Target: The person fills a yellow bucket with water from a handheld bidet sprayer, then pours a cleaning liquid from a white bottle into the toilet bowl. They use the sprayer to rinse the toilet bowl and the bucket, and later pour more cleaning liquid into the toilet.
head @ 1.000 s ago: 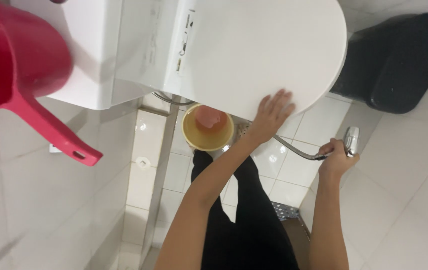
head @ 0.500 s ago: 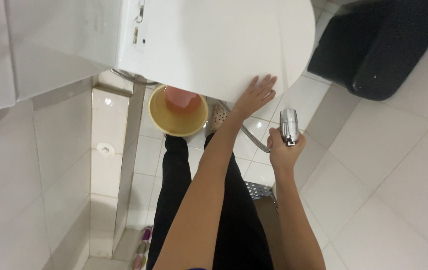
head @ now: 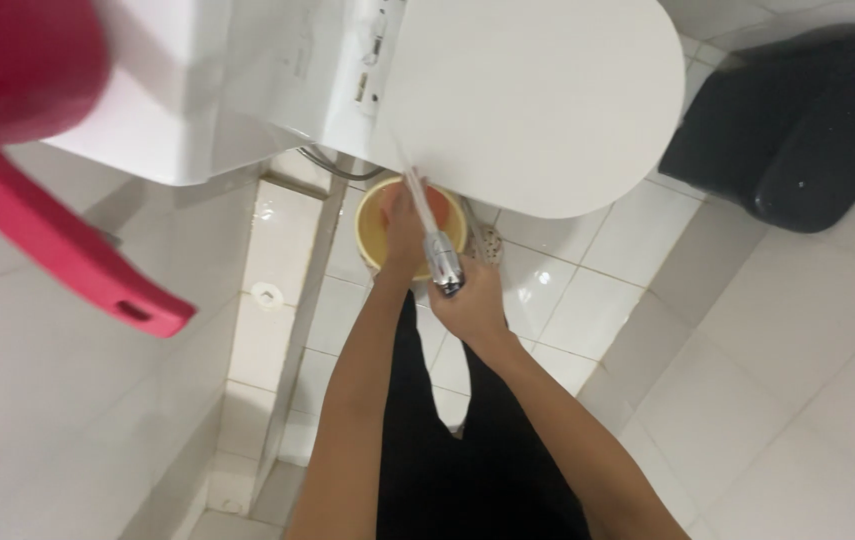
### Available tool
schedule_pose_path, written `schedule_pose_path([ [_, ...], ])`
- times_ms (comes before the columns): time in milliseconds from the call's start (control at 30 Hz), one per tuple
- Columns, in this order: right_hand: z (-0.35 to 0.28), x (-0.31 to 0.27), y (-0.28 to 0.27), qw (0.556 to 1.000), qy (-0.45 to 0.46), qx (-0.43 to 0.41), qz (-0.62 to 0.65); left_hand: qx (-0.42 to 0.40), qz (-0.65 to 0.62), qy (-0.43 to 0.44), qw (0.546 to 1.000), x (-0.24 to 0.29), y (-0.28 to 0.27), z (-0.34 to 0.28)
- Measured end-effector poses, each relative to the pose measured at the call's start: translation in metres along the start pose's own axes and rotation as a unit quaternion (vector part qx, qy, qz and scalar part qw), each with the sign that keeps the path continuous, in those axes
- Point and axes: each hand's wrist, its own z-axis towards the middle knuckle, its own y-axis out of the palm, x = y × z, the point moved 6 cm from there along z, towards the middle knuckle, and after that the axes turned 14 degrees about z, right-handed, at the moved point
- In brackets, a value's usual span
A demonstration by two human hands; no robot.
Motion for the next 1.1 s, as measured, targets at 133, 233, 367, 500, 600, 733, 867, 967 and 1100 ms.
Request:
schedule_pose_path([
  [133, -0.002, 0.012, 0.046, 0.997, -0.037, 0.025, -0.059, -0.026, -0.005, -0.046, 0.999, -0.039, -0.059, -0.016],
  [233, 0.014, 0.024, 0.056, 0.997, 0.034, 0.064, -0.024, 0.067, -0.03, -0.012, 0.997, -0.062, -0.065, -0.029],
  [367, 0.048, 0.014, 0.046, 0.988, 0.016, 0.152, 0.029, 0.032, -0.043, -0.035, 0.998, -0.062, -0.067, -0.03],
  [500, 0.057, 0.01, 0.048, 0.982, 0.03, 0.183, 0.02, -0.003, -0.081, -0.055, 0.995, -0.047, -0.08, -0.032],
  [600, 0.051, 0.001, 0.062, 0.981, -0.004, 0.191, 0.025, 0.046, -0.092, -0.012, 0.995, -0.05, -0.069, -0.038],
  [733, 0.033, -0.032, 0.081, 0.979, -0.057, 0.186, 0.062, 0.069, -0.118, 0.0, 0.991, -0.059, -0.065, -0.051],
  [867, 0.031, -0.003, 0.095, 0.982, -0.028, 0.184, 0.036, 0.018, -0.118, -0.044, 0.992, -0.06, -0.093, -0.056],
  [967, 0.035, -0.012, 0.097, 0.979, 0.003, 0.201, 0.044, 0.011, -0.113, -0.055, 0.992, -0.07, -0.099, -0.063],
  [1100, 0.051, -0.025, 0.098, 0.972, 0.004, 0.231, 0.042, 0.038, -0.1, -0.046, 0.993, -0.08, -0.106, -0.066],
])
